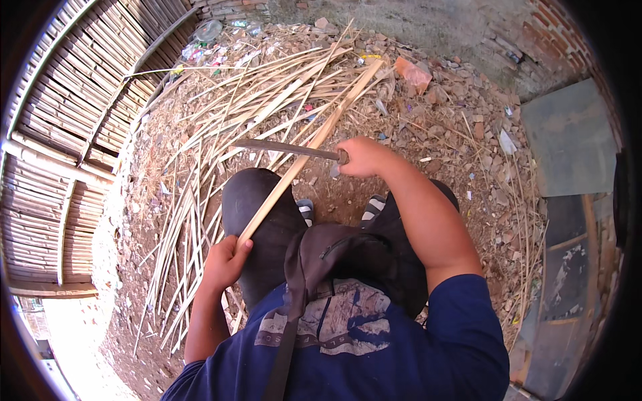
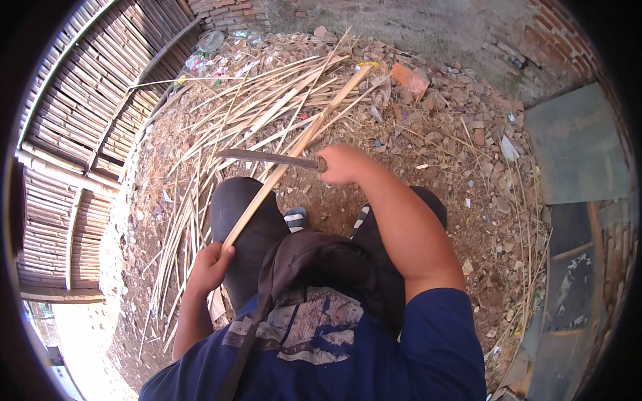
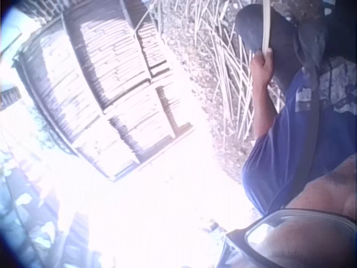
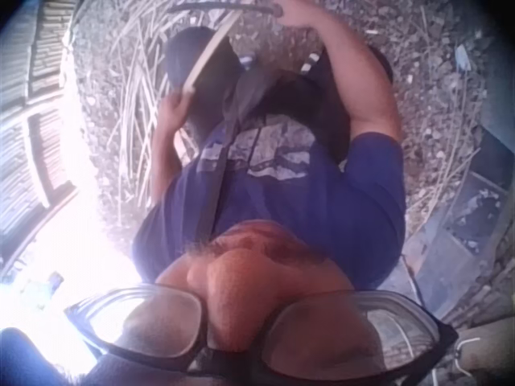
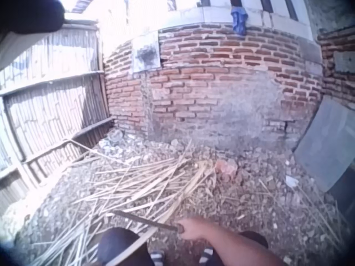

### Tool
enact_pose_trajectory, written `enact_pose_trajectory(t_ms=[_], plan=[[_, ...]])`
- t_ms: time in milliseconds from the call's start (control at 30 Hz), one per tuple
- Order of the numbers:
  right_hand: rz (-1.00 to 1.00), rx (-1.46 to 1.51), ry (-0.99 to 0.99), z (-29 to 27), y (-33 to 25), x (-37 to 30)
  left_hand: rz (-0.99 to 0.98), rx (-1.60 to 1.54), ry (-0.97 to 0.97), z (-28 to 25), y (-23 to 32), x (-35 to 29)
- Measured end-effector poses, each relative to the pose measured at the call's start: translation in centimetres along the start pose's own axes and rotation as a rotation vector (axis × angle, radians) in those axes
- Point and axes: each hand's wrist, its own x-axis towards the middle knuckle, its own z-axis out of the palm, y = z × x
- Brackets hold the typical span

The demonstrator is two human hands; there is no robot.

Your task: The person shaves a long strip of bamboo with a knife, repeatedly passing the blade along the length of the wood while holding it by hand on the ground.

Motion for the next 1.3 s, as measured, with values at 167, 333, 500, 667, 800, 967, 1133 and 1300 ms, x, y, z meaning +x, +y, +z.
enact_pose_trajectory(t_ms=[167,333,500,667,800,967,1133,1300], plan=[[0.015,0.037,0.027,-0.2,1.6,0.5,-0.009,0.012,-0.01,0.1,0.4,0.0],[0.014,0.029,0.085,-0.3,2.1,0.3,-0.011,0.038,0.003,0.0,0.9,-0.2],[-0.035,-0.007,0.132,-0.7,0.6,-0.3,0.01,0.041,0.039,0.2,0.3,-0.1],[-0.099,-0.166,0.11,0.2,-0.1,-0.2,0.021,0.032,0.011,0.1,0.6,-0.2],[-0.05,0.01,-0.021,0.1,1.3,0.6,0.03,0.015,0.012,0.2,0.4,-0.3],[0.098,-0.004,0.088,-0.1,3.8,1.1,0.03,0.082,0.04,0.2,0.8,-0.4],[0.061,0.002,0.158,-0.4,2.4,0.1,0.042,0.088,0.045,0.2,1.1,-0.2],[-0.053,-0.174,0.031,0.4,-1.3,0.2,0.033,0.089,0.031,0.2,0.5,-0.2]])
